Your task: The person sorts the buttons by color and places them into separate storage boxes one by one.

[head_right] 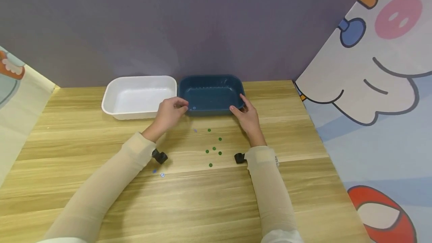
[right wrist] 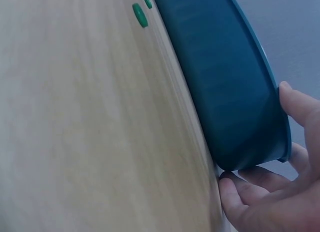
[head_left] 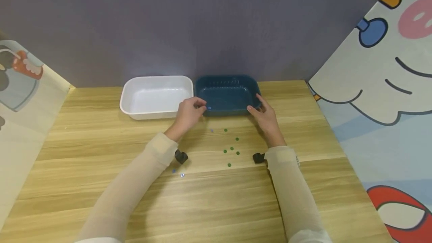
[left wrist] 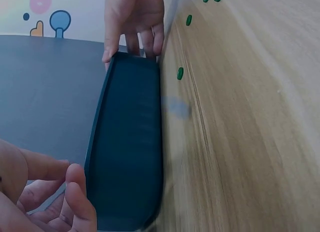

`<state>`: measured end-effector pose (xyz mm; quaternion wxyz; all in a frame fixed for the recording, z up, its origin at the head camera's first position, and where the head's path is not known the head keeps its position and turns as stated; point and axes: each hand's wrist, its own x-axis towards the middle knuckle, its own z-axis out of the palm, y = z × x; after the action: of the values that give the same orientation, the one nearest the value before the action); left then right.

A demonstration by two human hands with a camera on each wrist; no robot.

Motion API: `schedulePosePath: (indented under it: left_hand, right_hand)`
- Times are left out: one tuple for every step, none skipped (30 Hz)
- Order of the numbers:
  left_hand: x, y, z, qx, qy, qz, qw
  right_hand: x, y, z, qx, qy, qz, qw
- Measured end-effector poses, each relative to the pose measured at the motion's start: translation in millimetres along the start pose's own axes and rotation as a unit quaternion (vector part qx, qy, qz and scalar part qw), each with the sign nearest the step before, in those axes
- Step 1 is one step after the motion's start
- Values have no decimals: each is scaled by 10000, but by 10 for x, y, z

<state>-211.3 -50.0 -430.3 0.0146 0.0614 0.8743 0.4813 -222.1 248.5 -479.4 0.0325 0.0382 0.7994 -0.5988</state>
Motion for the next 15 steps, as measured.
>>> schedulePosePath:
  left_hand:
    - [-4,-2,2,0,18,15,10000]
    - [-9,-2,6,13,26,36,10000]
    - [-14,-2,10,24,28,61,10000]
    - [-20,-3,17,60,27,95,9999]
    - [-27,-4,26,117,34,146,9998]
    - [-37,-5,36,162,27,197,9997]
    - [-49,-6,48,212,6,258,9994]
    - [-63,-6,60,305,-21,337,9990]
    - [-81,-4,72,372,-42,415,9984]
    - [-100,-3,83,443,-52,500,9978]
    - [-122,0,94,487,-58,576,9971]
    - [-147,6,104,503,-76,632,9967]
    - [-173,10,119,522,-106,691,9962]
    - [-200,16,136,584,-140,742,9954]
    - [-228,22,159,640,-208,774,9947]
  right_hand:
    - [2,1,-1,-26,7,15,10000]
    - [3,2,-2,-54,9,23,10000]
    - [3,2,-2,-83,10,28,10000]
    - [5,1,-4,-101,6,37,9999]
    - [6,0,-4,-90,1,35,10000]
    - [7,0,-5,-80,-9,34,10000]
    - [11,1,-6,-59,-8,37,10000]
    - [13,2,-7,-54,-9,35,10000]
    - [20,4,-8,-42,-5,31,10000]
    - [23,5,-8,-36,-5,24,10000]
    - [27,7,-7,-22,2,23,10000]
    - [31,8,-6,-1,5,22,10000]
    - [33,9,-3,10,3,20,10000]
    - [32,12,-1,15,-9,37,10000]
    - [31,17,0,37,-19,49,10000]
